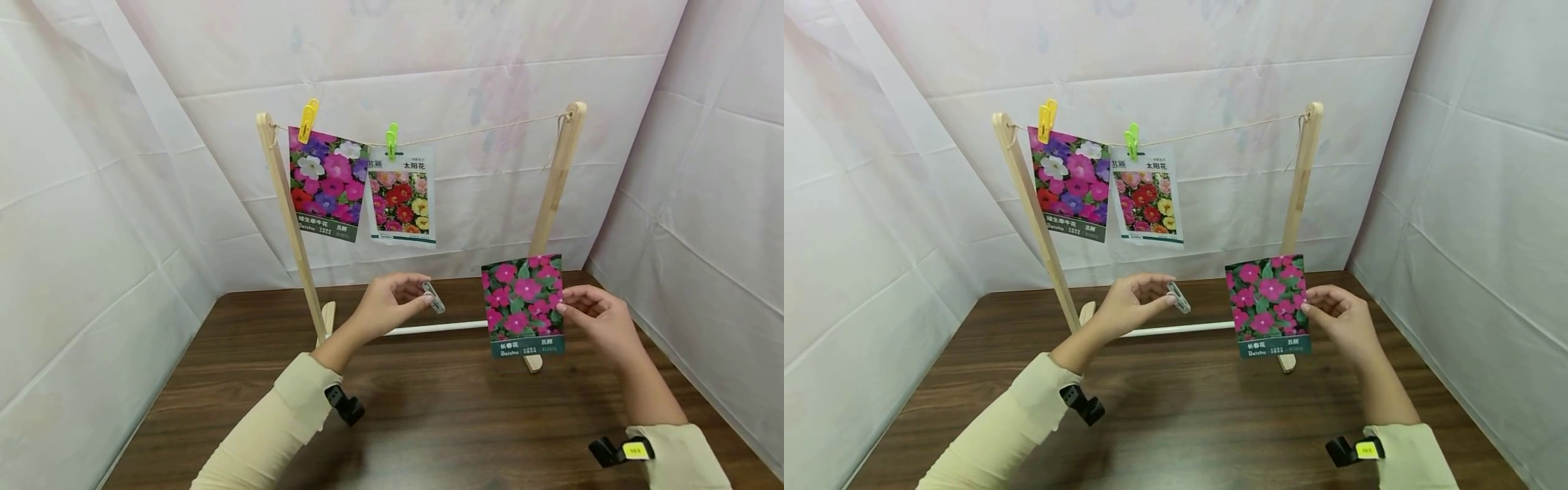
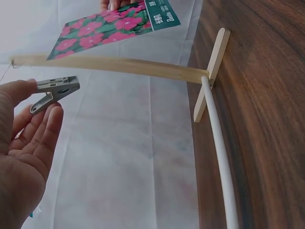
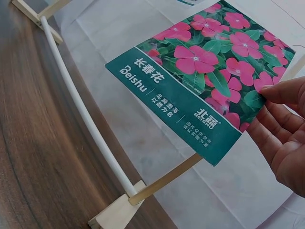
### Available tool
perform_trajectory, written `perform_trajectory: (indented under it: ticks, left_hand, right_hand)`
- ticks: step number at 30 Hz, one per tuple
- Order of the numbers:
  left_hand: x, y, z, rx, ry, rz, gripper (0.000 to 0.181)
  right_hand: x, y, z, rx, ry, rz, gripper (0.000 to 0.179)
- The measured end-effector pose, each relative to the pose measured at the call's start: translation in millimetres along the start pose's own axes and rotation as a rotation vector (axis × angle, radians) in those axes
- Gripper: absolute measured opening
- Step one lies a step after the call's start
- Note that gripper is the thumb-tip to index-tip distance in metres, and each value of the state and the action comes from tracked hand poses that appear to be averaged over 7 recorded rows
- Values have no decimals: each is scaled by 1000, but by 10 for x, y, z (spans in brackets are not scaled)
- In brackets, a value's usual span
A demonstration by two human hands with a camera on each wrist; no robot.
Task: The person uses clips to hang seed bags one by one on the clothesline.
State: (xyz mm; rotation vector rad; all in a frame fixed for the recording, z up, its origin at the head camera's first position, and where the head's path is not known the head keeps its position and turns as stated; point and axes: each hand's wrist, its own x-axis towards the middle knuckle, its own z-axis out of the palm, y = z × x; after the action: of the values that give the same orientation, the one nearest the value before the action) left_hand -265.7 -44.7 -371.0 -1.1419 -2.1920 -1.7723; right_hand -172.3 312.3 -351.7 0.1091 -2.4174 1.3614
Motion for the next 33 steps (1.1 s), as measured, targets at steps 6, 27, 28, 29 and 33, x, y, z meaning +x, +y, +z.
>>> perform_trajectory:
  ticks: [6,27,28,29,33]
  left_hand:
    - [87,100,-19,33,-17,26,30]
    - [485,418,-74,95,-26,73,28]
    - [502,431,-79,104,-27,81,28]
    - [519,445,-84,112,-29,89,28]
    - [597,483,-97,123,-29,109,29]
  right_hand:
    - [24,-63,-21,-2,-12,-2,16]
    - [228,-126,-54,38,-41,-25,12]
    - [235,-127,-50,36,-39,-22,13]
    - [242,-128,-47,36,-39,-20,14]
    - [264,-123,-33,44,-43,-20,17]
